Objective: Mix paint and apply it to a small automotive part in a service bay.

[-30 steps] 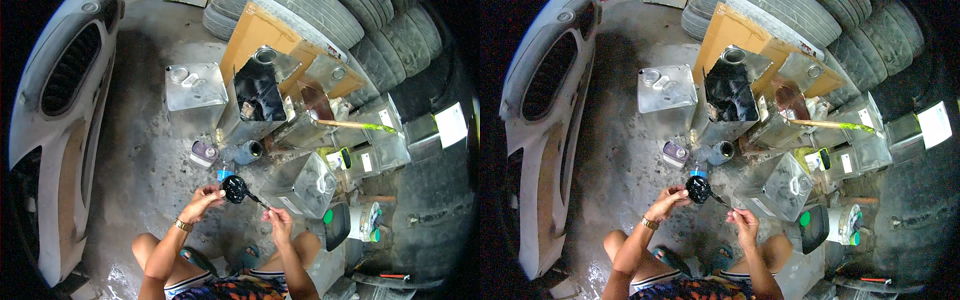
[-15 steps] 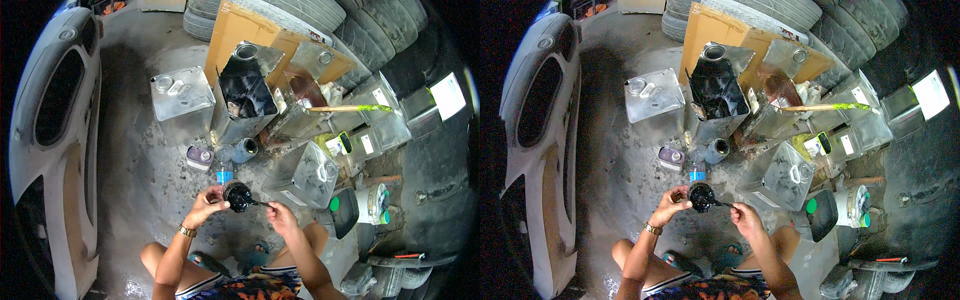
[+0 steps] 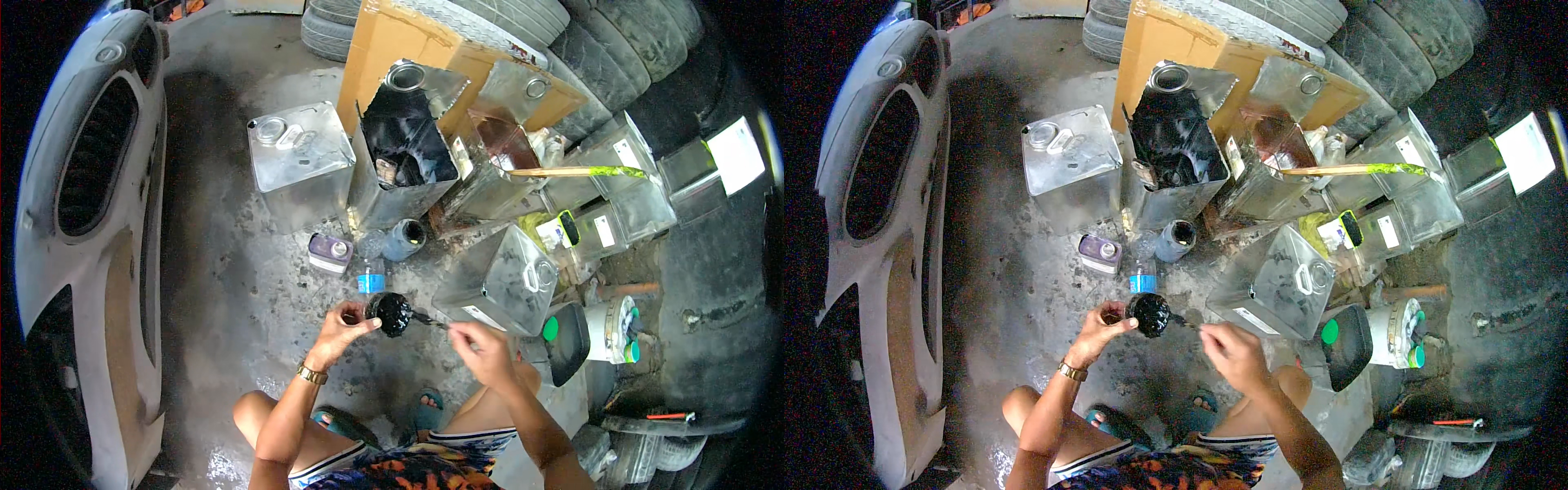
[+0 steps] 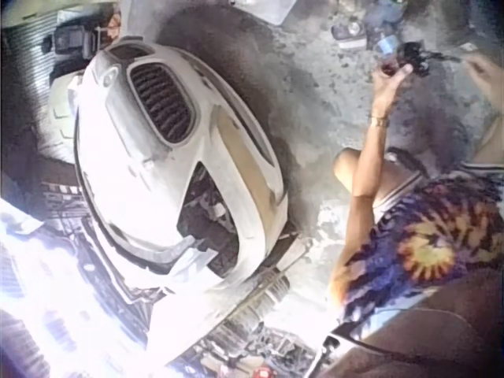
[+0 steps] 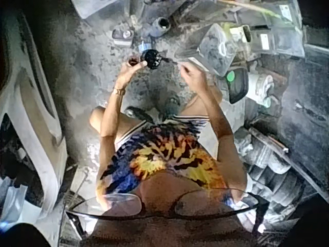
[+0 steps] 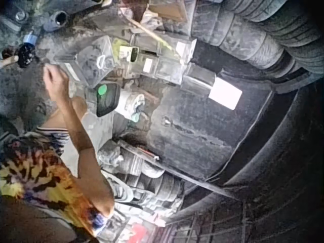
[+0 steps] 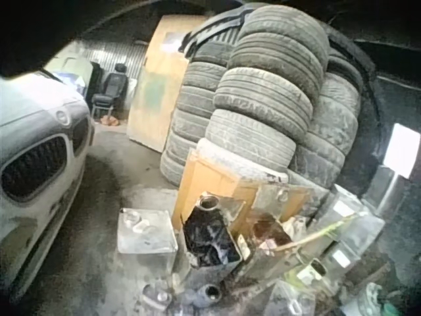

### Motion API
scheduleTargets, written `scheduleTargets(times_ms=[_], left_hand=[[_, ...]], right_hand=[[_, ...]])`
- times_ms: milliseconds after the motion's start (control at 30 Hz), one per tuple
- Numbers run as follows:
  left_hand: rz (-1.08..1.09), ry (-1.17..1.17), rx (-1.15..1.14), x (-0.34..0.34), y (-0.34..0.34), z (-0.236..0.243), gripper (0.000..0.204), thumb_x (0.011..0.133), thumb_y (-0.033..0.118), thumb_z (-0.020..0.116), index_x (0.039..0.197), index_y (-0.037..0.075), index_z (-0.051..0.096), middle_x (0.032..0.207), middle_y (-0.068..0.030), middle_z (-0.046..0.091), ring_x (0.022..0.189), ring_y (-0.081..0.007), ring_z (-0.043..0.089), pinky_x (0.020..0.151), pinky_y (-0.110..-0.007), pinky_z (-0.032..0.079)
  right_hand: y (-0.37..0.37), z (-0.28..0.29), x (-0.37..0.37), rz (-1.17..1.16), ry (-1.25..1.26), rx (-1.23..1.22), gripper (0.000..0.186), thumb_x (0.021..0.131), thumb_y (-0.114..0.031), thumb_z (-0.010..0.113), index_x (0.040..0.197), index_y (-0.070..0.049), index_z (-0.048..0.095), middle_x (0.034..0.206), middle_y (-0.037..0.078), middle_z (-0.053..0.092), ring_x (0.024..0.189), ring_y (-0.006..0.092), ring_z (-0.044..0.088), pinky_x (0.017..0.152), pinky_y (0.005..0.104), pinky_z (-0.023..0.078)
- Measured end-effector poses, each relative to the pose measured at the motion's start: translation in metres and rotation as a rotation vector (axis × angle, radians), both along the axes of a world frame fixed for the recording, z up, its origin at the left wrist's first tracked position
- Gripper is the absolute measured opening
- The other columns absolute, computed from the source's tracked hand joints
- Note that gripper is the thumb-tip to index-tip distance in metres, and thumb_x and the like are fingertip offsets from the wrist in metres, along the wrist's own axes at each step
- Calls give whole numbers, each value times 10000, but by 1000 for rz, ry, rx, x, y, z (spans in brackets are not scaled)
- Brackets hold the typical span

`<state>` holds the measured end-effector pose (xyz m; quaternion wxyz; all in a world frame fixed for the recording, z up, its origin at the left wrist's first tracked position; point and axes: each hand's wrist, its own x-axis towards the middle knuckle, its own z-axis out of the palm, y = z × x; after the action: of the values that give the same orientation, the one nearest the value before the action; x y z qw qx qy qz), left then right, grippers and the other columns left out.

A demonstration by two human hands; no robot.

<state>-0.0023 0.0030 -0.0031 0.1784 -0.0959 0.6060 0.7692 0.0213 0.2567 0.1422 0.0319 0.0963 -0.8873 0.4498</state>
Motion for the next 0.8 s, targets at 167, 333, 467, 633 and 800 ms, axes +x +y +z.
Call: scheduleTargets(times_ms=[167,333,467,633,800], left_hand=[[-12,3,-49,1,12,1,533,692,343,883,1002,-5,624,815,2,587,726,-87,520,653,-246,449],[-29,-11,-32,6,4,2,513,691,350,883,957,-1,621,795,6,580,721,-89,522,649,-251,449],[-5,15,-58,8,8,5,501,690,350,883,933,2,618,784,8,577,709,-89,519,641,-250,446],[8,40,-90,7,7,3,497,681,347,890,921,5,621,780,8,576,691,-88,510,633,-245,443],[-11,25,-90,9,4,8,464,688,345,886,883,15,624,768,10,575,700,-87,507,636,-252,447]], right_hand=[[-22,-26,-15,-81,-405,-295,73,871,-5,647,940,16,639,762,125,664,601,212,629,553,304,501],[-20,-11,-14,94,-1,252,81,856,-35,666,930,-22,634,796,161,653,679,312,646,611,382,504],[-43,-4,-13,238,17,145,110,858,-47,665,960,-27,631,829,165,661,730,343,660,636,400,515],[-33,-1,-16,174,38,330,107,869,-59,658,964,-17,635,844,172,668,751,341,664,660,394,529],[-40,-2,-25,213,128,273,101,885,-73,642,962,-7,645,913,174,674,795,365,659,701,401,541]])
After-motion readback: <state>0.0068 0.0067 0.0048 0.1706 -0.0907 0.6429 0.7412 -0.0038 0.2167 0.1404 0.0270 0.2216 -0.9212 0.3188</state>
